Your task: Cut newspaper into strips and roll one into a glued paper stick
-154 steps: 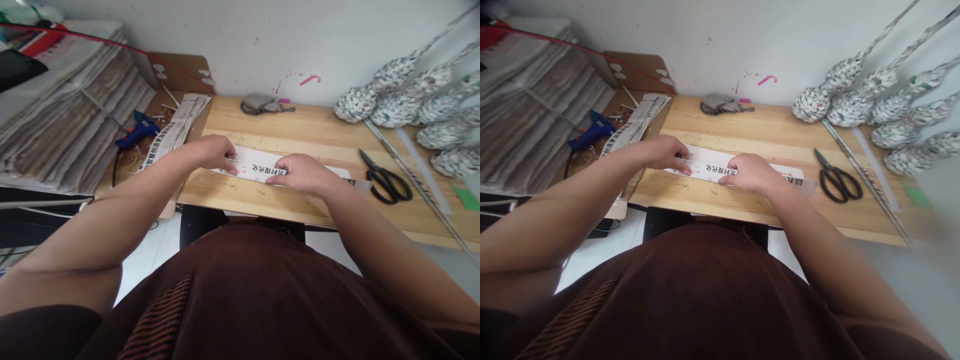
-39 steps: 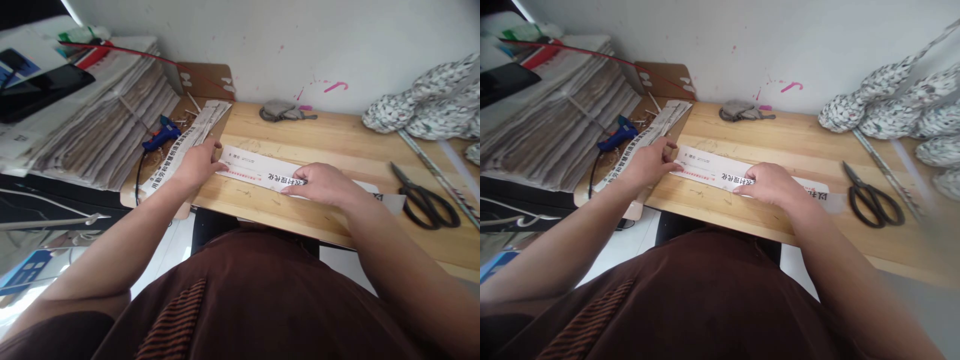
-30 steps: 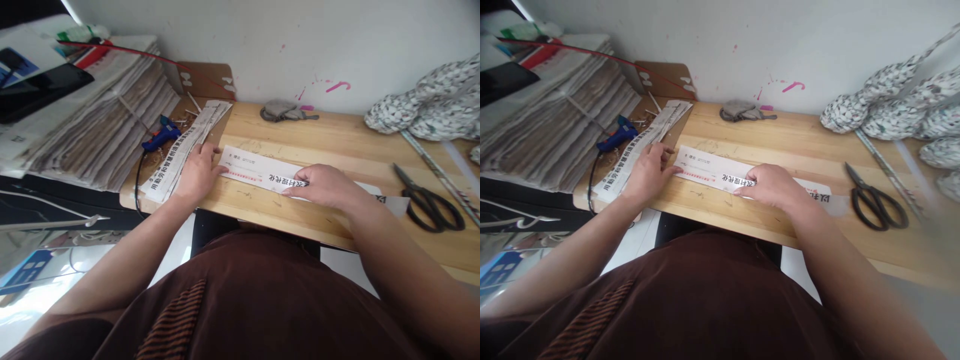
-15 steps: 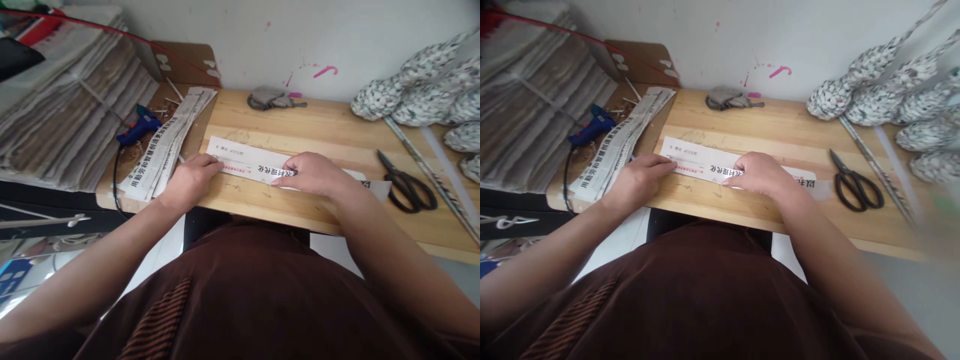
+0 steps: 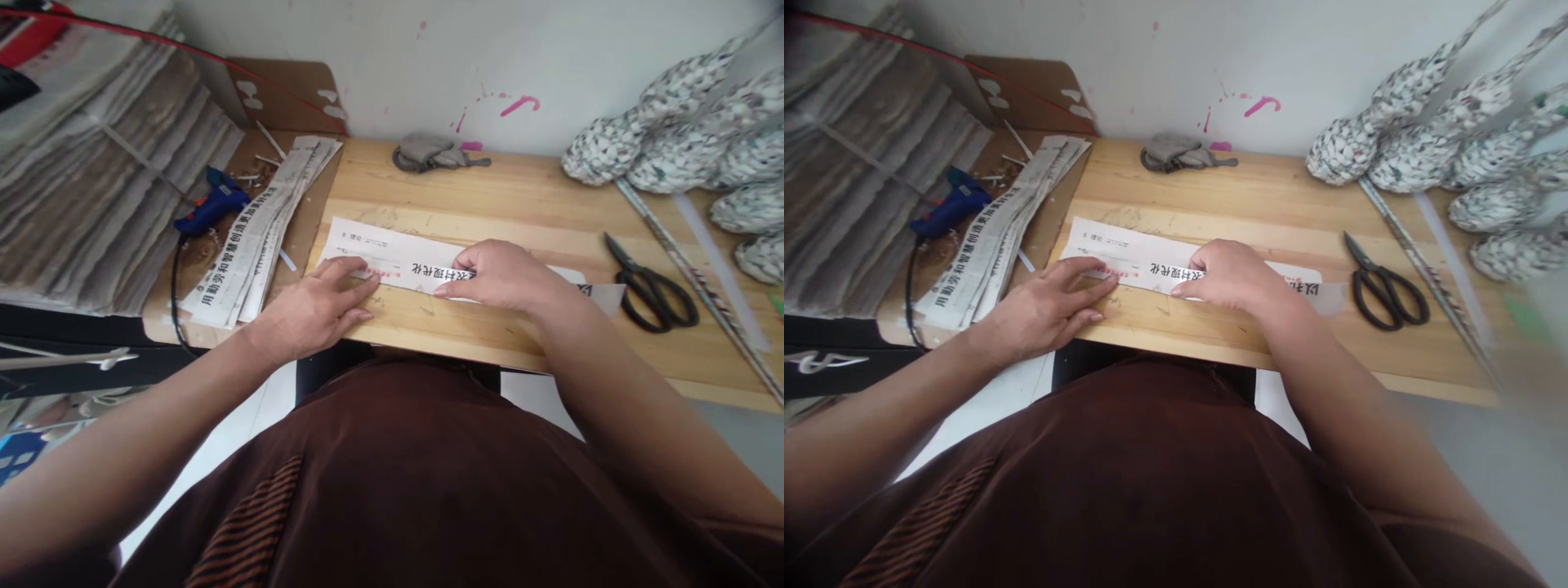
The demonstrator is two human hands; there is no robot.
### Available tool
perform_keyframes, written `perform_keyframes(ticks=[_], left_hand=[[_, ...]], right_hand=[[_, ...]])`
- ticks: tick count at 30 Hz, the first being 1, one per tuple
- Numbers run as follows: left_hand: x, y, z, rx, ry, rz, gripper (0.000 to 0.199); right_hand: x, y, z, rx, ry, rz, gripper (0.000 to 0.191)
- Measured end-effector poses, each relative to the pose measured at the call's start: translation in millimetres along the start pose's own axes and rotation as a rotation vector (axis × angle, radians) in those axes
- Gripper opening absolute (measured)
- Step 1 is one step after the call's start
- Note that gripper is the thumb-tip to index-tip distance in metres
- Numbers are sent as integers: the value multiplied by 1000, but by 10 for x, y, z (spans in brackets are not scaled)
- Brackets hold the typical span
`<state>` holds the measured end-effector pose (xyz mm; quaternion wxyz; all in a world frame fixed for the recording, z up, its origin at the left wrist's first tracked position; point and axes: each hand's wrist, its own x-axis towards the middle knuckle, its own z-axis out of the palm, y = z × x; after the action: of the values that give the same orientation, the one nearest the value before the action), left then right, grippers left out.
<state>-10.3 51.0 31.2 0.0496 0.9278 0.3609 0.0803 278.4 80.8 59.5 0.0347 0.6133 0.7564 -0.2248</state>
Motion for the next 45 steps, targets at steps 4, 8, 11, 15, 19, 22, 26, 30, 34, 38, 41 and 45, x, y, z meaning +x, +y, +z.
perform_keyframes(ticks=[4,8,11,15,19,22,26,30,34,38,41,45], left_hand=[[2,29,22,-33,5,-11,52],[33,165,34,48,-47,-75,55],[74,396,46,159,-104,-203,65],[156,673,53,255,-149,-271,91],[220,760,30,287,-184,-291,103],[237,789,23,273,-195,-296,110],[257,865,41,271,-223,-298,115],[269,923,67,258,-216,-320,116],[217,903,108,277,-157,-343,110],[110,812,125,300,-123,-348,107],[40,738,107,315,-102,-356,106],[-15,636,80,309,-68,-366,104]], right_hand=[[-19,2,-4,5,8,-17,37],[-18,-9,-20,5,-4,-38,36],[-13,-23,-36,4,-15,-33,35],[-15,-23,-34,-2,-6,-40,35],[-17,-9,-22,2,1,-42,34],[-11,-7,-22,-7,-3,-50,35],[-5,-9,-28,-23,4,-63,34],[-14,-12,-32,-31,9,-58,35],[-24,-15,-32,-35,-4,-42,36],[-15,-14,-28,-44,-4,-34,38],[-7,-21,-30,-32,-18,-9,39],[-8,-33,-35,-24,-27,5,38]])
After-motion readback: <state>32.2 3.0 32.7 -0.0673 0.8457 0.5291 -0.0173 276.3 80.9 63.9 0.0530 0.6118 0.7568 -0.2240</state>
